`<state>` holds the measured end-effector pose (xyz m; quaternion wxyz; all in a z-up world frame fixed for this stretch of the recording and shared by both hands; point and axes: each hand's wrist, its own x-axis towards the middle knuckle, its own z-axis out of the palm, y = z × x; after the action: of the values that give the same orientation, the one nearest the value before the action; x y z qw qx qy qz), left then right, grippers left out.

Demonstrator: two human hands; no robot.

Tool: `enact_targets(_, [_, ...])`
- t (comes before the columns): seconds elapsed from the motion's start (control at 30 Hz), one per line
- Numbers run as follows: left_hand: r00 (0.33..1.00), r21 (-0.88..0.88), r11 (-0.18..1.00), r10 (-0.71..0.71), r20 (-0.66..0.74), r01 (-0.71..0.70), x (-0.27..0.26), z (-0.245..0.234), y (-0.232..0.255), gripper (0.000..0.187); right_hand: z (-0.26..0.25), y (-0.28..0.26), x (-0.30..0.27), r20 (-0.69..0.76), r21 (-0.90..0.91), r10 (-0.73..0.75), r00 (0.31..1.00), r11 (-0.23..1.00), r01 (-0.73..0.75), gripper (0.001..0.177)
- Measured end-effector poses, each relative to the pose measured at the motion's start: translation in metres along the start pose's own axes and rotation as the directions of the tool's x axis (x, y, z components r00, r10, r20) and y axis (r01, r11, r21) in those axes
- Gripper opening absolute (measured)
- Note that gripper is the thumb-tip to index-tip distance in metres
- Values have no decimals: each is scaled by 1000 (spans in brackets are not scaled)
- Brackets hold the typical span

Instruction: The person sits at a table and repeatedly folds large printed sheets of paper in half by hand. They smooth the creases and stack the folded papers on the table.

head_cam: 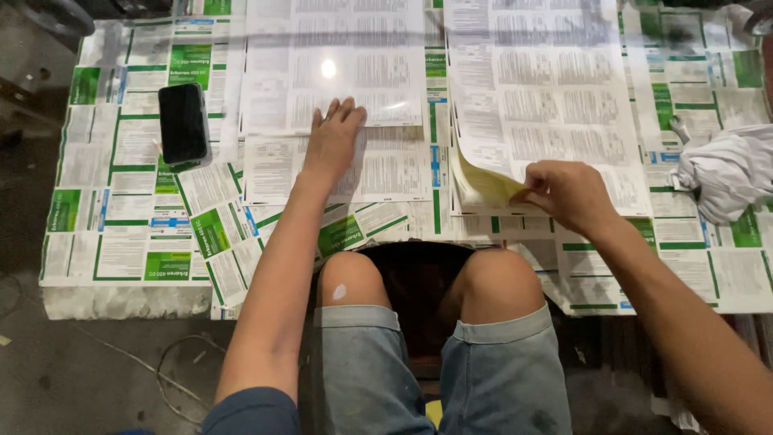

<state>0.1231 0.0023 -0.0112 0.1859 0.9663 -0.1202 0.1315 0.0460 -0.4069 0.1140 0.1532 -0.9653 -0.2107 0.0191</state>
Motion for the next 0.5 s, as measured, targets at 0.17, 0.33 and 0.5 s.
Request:
enact_targets(0.17, [997,52,998,-43,-68,47,-4,-9,27,66,12,39,14,-8,287,46,999,957,-42,14])
enact_targets(0.33, [993,62,998,29,-116,-22,-83,-14,53,64,-33,-10,-21,-504,-59,-171,846,985,164,10])
enact_targets(0.5, [982,-167,978,99,-159,-126,-109,-40,61,54,25,24,-39,-624,-446,-420,658,884,142,14])
